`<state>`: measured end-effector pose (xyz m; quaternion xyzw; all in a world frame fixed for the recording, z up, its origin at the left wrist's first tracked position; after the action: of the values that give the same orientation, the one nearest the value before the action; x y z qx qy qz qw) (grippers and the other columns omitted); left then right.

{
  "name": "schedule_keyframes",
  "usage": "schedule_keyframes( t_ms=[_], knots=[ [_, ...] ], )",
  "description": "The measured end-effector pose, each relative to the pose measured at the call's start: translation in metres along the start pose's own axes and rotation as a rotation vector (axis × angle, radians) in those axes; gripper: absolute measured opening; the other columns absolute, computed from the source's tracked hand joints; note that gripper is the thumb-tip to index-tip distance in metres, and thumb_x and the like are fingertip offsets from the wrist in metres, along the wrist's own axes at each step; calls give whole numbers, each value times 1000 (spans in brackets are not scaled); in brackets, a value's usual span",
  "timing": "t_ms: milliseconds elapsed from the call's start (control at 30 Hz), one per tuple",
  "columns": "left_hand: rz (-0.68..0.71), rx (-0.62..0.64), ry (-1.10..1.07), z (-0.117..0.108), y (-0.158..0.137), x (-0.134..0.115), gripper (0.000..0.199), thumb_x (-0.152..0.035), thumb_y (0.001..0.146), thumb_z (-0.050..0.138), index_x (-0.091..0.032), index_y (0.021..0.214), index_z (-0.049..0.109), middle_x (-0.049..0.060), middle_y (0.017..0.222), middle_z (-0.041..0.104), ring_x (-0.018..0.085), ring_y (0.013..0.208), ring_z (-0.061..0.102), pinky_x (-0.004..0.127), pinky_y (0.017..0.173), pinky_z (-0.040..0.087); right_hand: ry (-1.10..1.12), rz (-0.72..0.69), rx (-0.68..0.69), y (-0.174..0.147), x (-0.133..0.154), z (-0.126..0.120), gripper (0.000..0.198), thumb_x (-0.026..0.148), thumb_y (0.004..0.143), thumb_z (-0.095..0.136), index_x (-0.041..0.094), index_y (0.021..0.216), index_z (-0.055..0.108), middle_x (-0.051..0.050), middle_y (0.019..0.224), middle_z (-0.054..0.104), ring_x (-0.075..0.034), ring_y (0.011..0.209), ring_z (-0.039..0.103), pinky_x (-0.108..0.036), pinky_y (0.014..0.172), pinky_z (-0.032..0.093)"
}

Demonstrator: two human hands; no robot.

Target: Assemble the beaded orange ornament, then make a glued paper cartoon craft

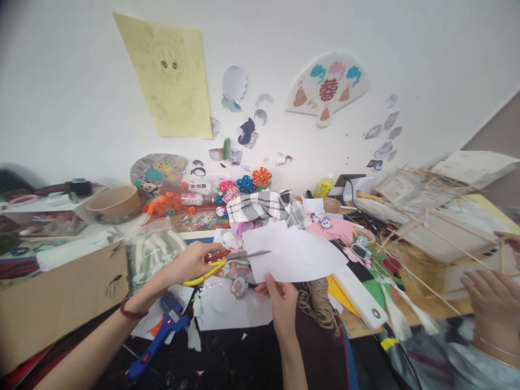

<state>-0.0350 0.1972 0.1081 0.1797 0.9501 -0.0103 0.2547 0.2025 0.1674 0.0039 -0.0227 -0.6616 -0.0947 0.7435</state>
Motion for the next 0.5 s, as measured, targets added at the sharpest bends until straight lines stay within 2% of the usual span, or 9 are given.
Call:
schedule_keyframes(
  t_ms=[100, 367, 433, 500],
  knots=[
    [20, -4, -19, 0, 1, 0, 23, -40, 77, 70, -24, 93, 73, -3, 70, 67, 12, 61, 54, 23, 58, 29, 3, 3, -1, -1, 1, -1, 39, 47, 83, 71, 14, 63, 70, -9, 62, 72, -17, 55, 60, -29, 59, 50],
    [34, 26, -30, -2, 2, -6, 17, -35, 79, 67, -18, 79, 70, -4, 57, 57, 9, 52, 37, 23, 54, 23, -14, 13, -2, 2, 2, 1, 41, 52, 82, 71, 15, 62, 68, -10, 61, 71, -19, 55, 61, -30, 58, 51],
    [28, 20, -23, -4, 2, -5, 15, -32, 78, 67, -17, 75, 68, -4, 56, 54, 9, 52, 34, 23, 54, 22, -80, 28, 42, 1, 5, 2, 44, 55, 84, 66, 17, 63, 69, -10, 63, 72, -21, 55, 62, -32, 57, 52],
    [20, 7, -18, -7, 2, -3, 16, -33, 78, 67, -17, 78, 69, -4, 55, 52, 9, 53, 34, 23, 54, 22, -187, 53, 156, -5, 14, 1, 43, 56, 84, 65, 18, 67, 72, -10, 63, 72, -23, 54, 63, -34, 55, 52]
  ],
)
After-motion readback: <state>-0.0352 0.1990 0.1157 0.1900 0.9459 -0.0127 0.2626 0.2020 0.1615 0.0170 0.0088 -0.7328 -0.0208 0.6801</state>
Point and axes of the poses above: each hand's wrist, its own y-axis towards the middle knuckle, its own z-axis out of the palm, x = y × z, the point moved 7 cm from there along y, towards the middle knuckle
